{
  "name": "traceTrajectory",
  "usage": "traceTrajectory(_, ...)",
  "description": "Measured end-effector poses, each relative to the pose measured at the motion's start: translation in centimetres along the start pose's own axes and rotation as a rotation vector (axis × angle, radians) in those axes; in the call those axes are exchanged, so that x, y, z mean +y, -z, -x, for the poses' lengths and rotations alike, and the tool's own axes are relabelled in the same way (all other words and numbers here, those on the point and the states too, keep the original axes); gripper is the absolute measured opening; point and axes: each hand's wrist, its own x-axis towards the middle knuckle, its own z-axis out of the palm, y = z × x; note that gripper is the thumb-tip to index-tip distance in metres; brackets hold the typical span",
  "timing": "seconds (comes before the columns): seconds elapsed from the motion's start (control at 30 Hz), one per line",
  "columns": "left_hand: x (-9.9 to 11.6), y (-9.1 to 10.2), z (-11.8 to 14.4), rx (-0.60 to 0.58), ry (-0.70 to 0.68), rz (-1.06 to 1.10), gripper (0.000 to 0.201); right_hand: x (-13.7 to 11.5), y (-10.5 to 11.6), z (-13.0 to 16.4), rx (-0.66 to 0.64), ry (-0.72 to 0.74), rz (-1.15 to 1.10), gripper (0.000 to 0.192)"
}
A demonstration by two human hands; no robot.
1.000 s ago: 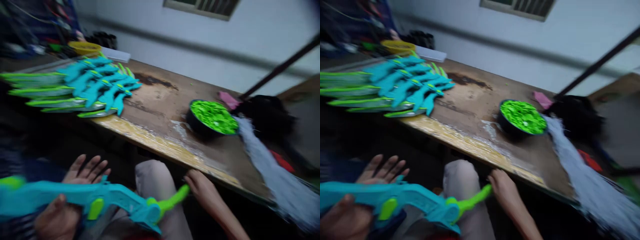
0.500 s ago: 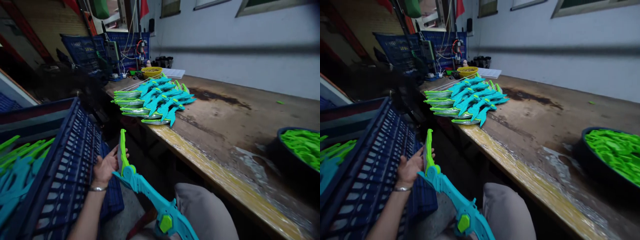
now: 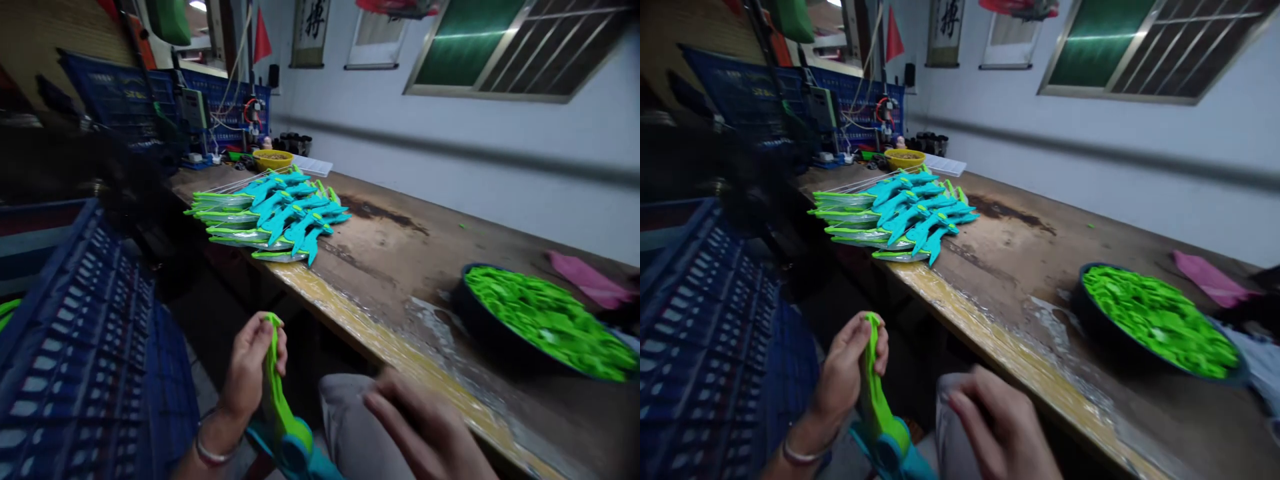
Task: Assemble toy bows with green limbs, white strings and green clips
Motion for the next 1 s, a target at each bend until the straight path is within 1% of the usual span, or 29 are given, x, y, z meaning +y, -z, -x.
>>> traceTrajectory(0.03,-0.6,-0.7,1.0,-0.026,0.017,0.029,0.03,-2.0,-0.4,-1.7,-0.014,0.07,-0.085,0.031)
traceTrajectory(0.1,-1.2,-1.5,2.5,-0.056,0.053,0.11,0.028,-5.1,-1.5,-4.8,0.025,0.108,-0.214,0.029)
traceTrajectory(0.13,-1.2,-1.5,3.0,-0.057,0.067,0.157,0.027,-6.2,-2.2,-5.9,0.013,0.113,-0.27,0.028)
traceTrajectory(0.2,-0.9,-1.2,3.6,-0.056,0.064,0.216,0.028,-7.1,-3.6,-6.9,-0.023,0.108,-0.338,0.027)
traceTrajectory(0.27,-0.2,-0.7,3.8,-0.063,0.008,0.189,0.029,-6.7,-4.6,-6.7,-0.061,0.114,-0.343,0.027)
traceTrajectory(0.33,0.4,-0.5,3.9,-0.045,-0.049,0.105,0.026,-5.8,-5.0,-6.1,-0.081,0.119,-0.332,0.028)
traceTrajectory(0.43,0.8,-0.8,3.8,0.022,-0.064,-0.01,0.021,-4.7,-5.1,-5.5,-0.114,0.079,-0.345,0.029)
traceTrajectory(0.53,0.4,-0.9,3.7,0.033,-0.08,-0.124,0.024,-4.3,-5.1,-5.3,-0.148,0.003,-0.38,0.03)
traceTrajectory(0.7,-0.2,-0.3,3.7,-0.013,-0.17,-0.302,0.021,-4.5,-5.0,-5.2,-0.136,-0.074,-0.422,0.032)
traceTrajectory(0.83,0.2,0.0,3.7,-0.065,-0.186,-0.366,0.018,-4.6,-4.9,-5.2,-0.146,-0.118,-0.443,0.031)
traceTrajectory(0.93,0.5,-0.2,3.5,-0.065,-0.235,-0.428,0.018,-4.5,-4.6,-4.9,-0.172,-0.174,-0.514,0.027)
traceTrajectory(1.0,0.6,-0.4,3.5,-0.07,-0.241,-0.437,0.018,-4.4,-4.5,-4.5,-0.18,-0.211,-0.581,0.023)
